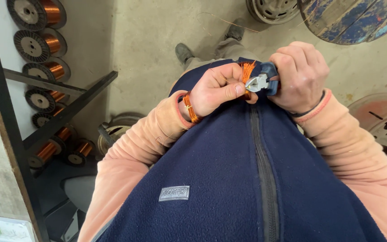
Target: Manually handle and arrange bundles of copper wire and trim excess using pliers.
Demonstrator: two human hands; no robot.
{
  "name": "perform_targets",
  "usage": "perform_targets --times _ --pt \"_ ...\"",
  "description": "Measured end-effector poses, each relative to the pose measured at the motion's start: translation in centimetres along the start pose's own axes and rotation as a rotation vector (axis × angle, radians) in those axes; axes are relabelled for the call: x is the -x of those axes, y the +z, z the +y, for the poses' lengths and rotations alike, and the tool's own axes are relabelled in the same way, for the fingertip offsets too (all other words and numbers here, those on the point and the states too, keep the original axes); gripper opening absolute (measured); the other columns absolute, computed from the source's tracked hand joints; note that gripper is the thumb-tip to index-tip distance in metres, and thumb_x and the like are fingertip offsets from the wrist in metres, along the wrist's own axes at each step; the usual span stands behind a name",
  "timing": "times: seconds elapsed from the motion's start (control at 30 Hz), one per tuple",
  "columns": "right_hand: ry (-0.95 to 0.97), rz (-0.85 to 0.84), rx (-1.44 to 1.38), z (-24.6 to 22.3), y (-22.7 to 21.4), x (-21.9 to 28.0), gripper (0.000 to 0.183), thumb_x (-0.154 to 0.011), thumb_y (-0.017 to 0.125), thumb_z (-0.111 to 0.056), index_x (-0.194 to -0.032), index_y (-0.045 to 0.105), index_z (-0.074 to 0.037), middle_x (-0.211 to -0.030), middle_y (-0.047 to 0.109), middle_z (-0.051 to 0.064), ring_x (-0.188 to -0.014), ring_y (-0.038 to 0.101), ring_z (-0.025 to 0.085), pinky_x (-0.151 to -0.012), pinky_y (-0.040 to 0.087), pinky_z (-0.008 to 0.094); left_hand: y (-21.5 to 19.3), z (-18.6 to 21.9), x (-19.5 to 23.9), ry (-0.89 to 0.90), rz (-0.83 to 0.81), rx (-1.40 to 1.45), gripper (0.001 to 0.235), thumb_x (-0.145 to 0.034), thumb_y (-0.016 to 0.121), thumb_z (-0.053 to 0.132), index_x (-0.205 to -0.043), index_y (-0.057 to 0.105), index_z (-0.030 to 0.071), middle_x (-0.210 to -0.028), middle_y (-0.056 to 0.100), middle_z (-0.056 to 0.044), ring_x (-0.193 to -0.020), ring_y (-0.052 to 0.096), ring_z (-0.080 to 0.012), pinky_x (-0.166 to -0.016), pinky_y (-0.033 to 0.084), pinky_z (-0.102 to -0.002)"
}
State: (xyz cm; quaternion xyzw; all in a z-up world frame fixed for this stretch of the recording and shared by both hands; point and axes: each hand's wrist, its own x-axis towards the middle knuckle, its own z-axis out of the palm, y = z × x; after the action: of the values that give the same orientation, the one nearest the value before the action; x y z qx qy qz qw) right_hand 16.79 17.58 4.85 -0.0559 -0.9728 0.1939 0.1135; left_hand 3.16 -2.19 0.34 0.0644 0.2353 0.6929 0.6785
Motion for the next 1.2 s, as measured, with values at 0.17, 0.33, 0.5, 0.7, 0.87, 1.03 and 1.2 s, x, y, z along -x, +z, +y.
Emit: perform_targets --times 0.17,0.33,0.5,0.7,0.87,1.03,1.2 --pt "0.029 0.053 -0.05 -0.6 0.7 0.1 0.025 -0.095 0.078 -0.01 -0.11 0.06 -0.003 -0.109 0.065 0.013 -0.099 0.065 0.034 -0.084 0.053 0.042 0.2 0.4 0.3 -0.018 -0.003 -0.053 0.016 -0.11 0.061 0.012 -0.118 0.061 -0.001 -0.113 0.073 -0.013 -0.106 0.069 -0.0191 -0.102 0.054 -0.035" --pt "0.113 0.087 -0.191 -1.5 0.8 0.4 0.027 -0.086 0.075 0.002 -0.108 0.059 -0.002 -0.105 0.063 0.014 -0.102 0.064 0.037 -0.086 0.053 0.042 -0.3 0.2 0.4 -0.034 0.005 -0.082 0.013 -0.11 0.059 0.011 -0.116 0.06 0.0 -0.112 0.074 -0.013 -0.106 0.069 -0.0193 -0.103 0.054 -0.035" --pt "0.453 0.195 -0.663 -1.3 1.3 3.8 0.04 -0.078 0.054 0.015 -0.114 0.054 -0.002 -0.112 0.056 0.015 -0.093 0.054 0.023 -0.084 0.047 0.031 -0.3 0.5 0.9 -0.039 -0.004 -0.081 0.011 -0.11 0.059 0.011 -0.113 0.059 0.001 -0.112 0.075 -0.014 -0.107 0.07 -0.0197 -0.103 0.054 -0.035" --pt "0.585 0.313 -0.93 0.0 1.4 6.7 0.041 -0.087 0.049 0.019 -0.12 0.046 -0.005 -0.117 0.053 0.009 -0.1 0.055 0.014 -0.076 0.043 0.022 -0.2 1.0 1.3 -0.033 -0.06 -0.142 0.013 -0.111 0.059 0.012 -0.116 0.061 0.0 -0.115 0.074 -0.013 -0.111 0.07 -0.0195 -0.106 0.053 -0.035" --pt "0.686 0.398 -1.118 1.4 2.6 9.1 0.04 -0.091 0.051 0.018 -0.123 0.048 -0.005 -0.118 0.055 0.009 -0.1 0.055 0.013 -0.075 0.041 0.021 0.0 1.5 1.6 -0.028 -0.112 -0.184 0.015 -0.113 0.058 0.013 -0.12 0.062 0.0 -0.115 0.073 -0.012 -0.111 0.069 -0.0185 -0.107 0.051 -0.033" --pt "0.728 0.412 -1.113 1.7 2.5 8.9 0.039 -0.088 0.052 0.017 -0.122 0.052 -0.003 -0.115 0.057 0.01 -0.095 0.055 0.014 -0.072 0.042 0.021 0.1 1.5 1.9 -0.084 -0.122 -0.145 0.031 -0.113 0.057 0.015 -0.14 0.057 -0.001 -0.122 0.072 -0.013 -0.117 0.068 -0.0202 -0.112 0.05 -0.035" --pt "0.739 0.396 -1.09 2.5 3.1 10.5 0.04 -0.089 0.052 0.017 -0.125 0.052 -0.001 -0.115 0.057 0.009 -0.093 0.055 0.013 -0.072 0.041 0.021 0.8 2.7 1.7 -0.103 -0.185 -0.088 0.036 -0.113 0.057 0.02 -0.143 0.055 0.0 -0.129 0.07 -0.016 -0.123 0.067 -0.0238 -0.115 0.049 -0.038"
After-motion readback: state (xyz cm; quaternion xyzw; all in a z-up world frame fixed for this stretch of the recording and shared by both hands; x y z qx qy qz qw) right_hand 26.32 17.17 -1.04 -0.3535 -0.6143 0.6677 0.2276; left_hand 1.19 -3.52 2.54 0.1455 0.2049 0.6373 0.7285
